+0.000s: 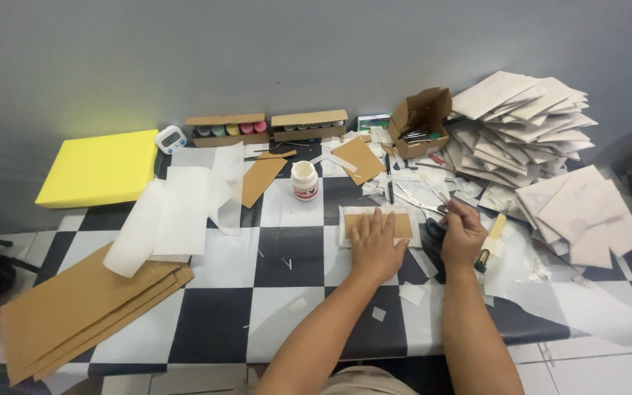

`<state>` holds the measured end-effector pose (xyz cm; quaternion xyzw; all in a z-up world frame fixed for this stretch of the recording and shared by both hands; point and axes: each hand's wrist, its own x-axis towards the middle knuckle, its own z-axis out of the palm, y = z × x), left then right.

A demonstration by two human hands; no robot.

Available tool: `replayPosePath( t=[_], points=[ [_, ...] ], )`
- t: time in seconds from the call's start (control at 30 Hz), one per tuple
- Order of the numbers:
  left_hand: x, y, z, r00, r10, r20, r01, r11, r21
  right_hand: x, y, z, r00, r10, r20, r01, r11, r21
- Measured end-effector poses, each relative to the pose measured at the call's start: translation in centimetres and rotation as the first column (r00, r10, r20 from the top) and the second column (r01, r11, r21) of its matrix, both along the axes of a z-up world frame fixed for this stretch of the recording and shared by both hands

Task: Assembling cardboard packaging by cutting materials with scissors and applying glue to join components.

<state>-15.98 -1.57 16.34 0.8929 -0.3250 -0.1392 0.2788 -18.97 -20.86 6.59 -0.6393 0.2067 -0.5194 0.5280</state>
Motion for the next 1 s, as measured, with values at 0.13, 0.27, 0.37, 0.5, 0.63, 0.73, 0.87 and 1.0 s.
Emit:
replayPosePath(
  t=[0.13,0.27,0.37,0.5,0.63,0.73,0.87,1.0],
  points=[
    [0.0,-0.7,0.3,0.998,-0.054,-0.039,0.057,0.994,0.091,0.1,-2.0,-1.1,0.995,0.011,0.095,-0.023,0.992,0.127],
    [1.7,-0.9,-3.3,0.987,-0.138,0.085,0.135,0.990,0.050,1.0,-3.0,-2.7,0.985,0.067,0.157,-0.130,0.890,0.437],
    [2.8,-0.3,-7.4,0.952,-0.154,0.264,0.163,0.987,-0.012,1.7,-3.3,-4.0,0.972,0.158,0.177,-0.219,0.882,0.417],
    [2.4,1.2,-10.9,0.768,0.109,0.631,-0.004,0.986,-0.166,1.9,-3.0,-3.9,0.973,0.218,0.072,-0.229,0.934,0.275],
    [-1.8,3.4,-3.8,0.906,0.018,0.422,-0.038,0.999,0.038,1.6,-2.3,-2.9,0.978,0.199,0.058,-0.207,0.953,0.221],
    [-2.7,3.5,-1.7,0.965,-0.210,0.159,0.184,0.970,0.160,0.9,-1.3,-1.7,0.982,0.189,0.027,-0.191,0.967,0.169],
    [-0.5,3.9,-4.8,0.962,-0.195,0.190,0.188,0.981,0.053,0.3,-0.7,-1.1,0.984,0.176,-0.004,-0.174,0.979,0.106],
    [2.2,4.2,-10.6,0.890,-0.002,0.456,0.050,0.994,-0.092,0.3,0.3,-0.9,0.961,0.212,-0.175,-0.230,0.969,-0.092]
  ],
)
